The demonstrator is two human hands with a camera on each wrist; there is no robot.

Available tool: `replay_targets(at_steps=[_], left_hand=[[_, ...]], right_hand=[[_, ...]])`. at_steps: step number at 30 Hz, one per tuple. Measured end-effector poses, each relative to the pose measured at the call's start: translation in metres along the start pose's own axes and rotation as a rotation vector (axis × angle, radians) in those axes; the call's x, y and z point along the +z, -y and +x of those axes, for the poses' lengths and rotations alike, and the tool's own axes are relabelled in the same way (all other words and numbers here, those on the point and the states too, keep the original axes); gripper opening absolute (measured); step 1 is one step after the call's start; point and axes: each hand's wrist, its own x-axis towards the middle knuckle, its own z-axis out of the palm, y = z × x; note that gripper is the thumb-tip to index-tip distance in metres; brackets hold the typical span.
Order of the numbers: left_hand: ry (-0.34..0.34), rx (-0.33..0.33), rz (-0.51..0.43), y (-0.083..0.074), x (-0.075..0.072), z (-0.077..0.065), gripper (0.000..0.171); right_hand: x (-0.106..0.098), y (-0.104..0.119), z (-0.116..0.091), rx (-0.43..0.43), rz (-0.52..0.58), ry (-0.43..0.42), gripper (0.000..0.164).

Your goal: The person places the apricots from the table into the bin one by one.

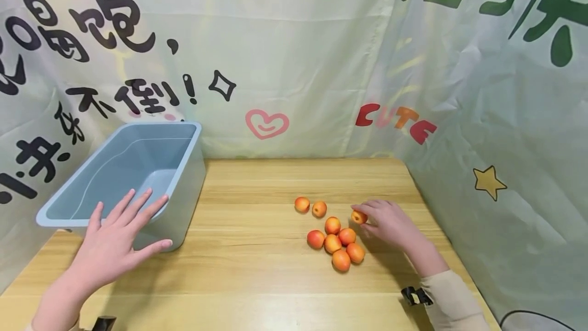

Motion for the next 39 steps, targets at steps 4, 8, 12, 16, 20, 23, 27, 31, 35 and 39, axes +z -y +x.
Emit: replay_targets(at_steps=[4,8,12,16,20,23,27,31,35,39], left_hand=[[-0.003,0.000,-0.003,0.000,0.001,0.000,0.086],[-0.003,-0.003,-0.008,0.000,0.001,0.000,0.086],[-0.005,-0.006,-0.010,0.000,0.001,-0.001,0.086],[-0.009,-0.003,-0.009,0.000,0.001,-0.001,0.085],[-0.017,0.001,-0.004,0.000,0.001,-0.001,0.085],[-0.023,0.002,-0.001,0.001,0.002,-0.001,0.085],[-0.025,0.003,-0.001,0.001,0.002,-0.001,0.086],[-0.028,0.002,-0.002,0.001,0.002,-0.002,0.085],[-0.030,0.002,-0.002,0.001,0.002,-0.001,0.085],[-0.030,0.003,-0.004,0.001,0.002,-0.001,0.085]], right_hand=[[-0.005,0.002,0.011,-0.010,-0.010,-0.007,0.048],[-0.012,0.005,0.023,-0.009,-0.015,0.006,0.047],[-0.017,0.008,0.037,-0.028,-0.024,0.016,0.047],[-0.021,0.010,0.050,-0.056,-0.043,0.001,0.050],[-0.024,0.013,0.062,-0.086,-0.054,-0.027,0.052],[-0.027,0.016,0.070,-0.096,-0.045,-0.020,0.052],[-0.029,0.021,0.081,-0.093,-0.034,0.005,0.051],[-0.030,0.025,0.091,-0.103,-0.027,0.009,0.050],[-0.031,0.029,0.100,-0.115,-0.016,0.012,0.049],[-0.033,0.033,0.106,-0.121,-0.015,0.037,0.049]])
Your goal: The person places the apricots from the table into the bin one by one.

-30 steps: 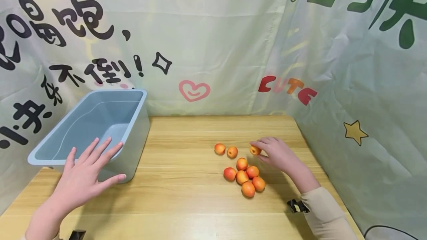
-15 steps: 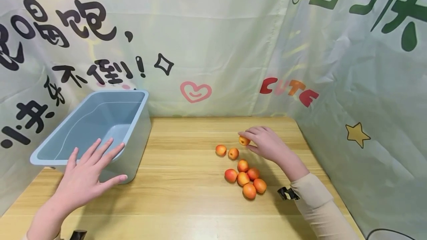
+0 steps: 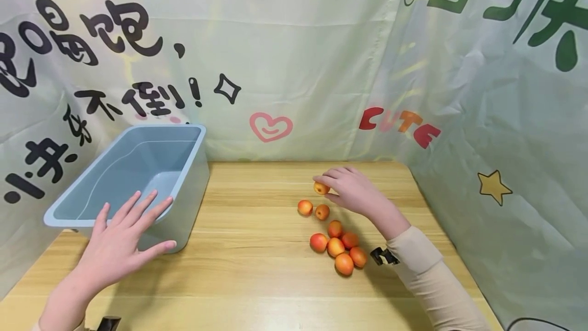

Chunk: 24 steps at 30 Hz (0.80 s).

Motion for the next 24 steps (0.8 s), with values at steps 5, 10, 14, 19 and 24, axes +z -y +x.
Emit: replay_targets(at_steps=[5,10,14,19,24], left_hand=[[0.004,-0.001,0.002,0.000,0.000,0.000,0.085],[0.001,0.000,-0.004,-0.001,0.000,0.000,0.084],[-0.002,0.002,-0.008,-0.002,0.000,0.001,0.084],[-0.006,0.001,-0.005,-0.001,0.001,0.001,0.085],[-0.008,0.000,-0.007,-0.001,0.000,0.001,0.085]], right_hand=[[-0.001,0.004,0.008,-0.034,-0.003,-0.010,0.050],[-0.003,0.008,0.016,-0.054,0.001,-0.030,0.050],[-0.004,0.010,0.022,-0.047,0.006,-0.029,0.050],[-0.005,0.013,0.031,-0.062,0.003,-0.040,0.051],[-0.009,0.019,0.041,-0.074,0.005,-0.042,0.049]])
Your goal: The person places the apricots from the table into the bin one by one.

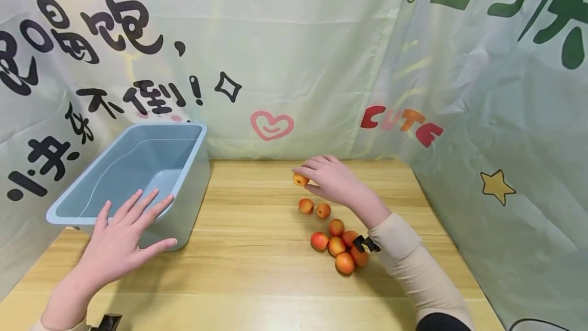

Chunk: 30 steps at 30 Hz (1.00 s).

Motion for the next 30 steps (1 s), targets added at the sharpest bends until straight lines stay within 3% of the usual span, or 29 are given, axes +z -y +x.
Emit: replay_targets(at_steps=[30], left_hand=[[-0.003,0.004,-0.005,0.000,-0.001,0.000,0.085]], right_hand=[[0.018,0.031,0.052,-0.094,0.055,0.003,0.046]])
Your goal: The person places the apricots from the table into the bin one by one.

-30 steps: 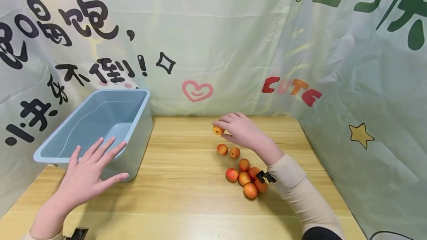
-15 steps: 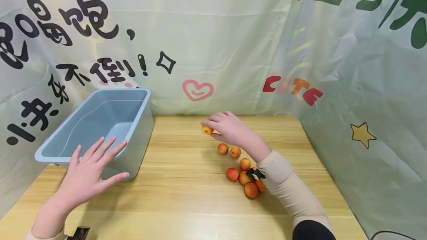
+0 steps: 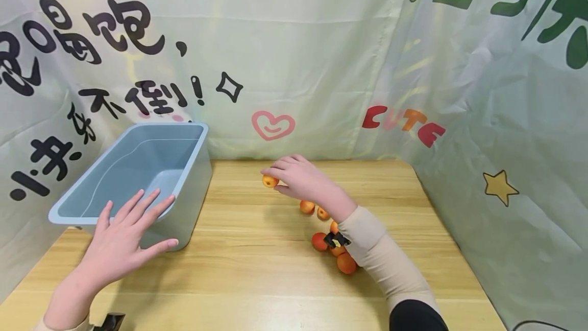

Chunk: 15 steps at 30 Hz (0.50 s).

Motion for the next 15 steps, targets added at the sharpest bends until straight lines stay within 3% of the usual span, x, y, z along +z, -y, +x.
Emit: replay_targets(at_steps=[15], left_hand=[[-0.004,-0.004,0.000,0.000,0.001,0.000,0.085]], right_hand=[[0.015,0.013,0.029,-0.051,0.027,-0.053,0.044]])
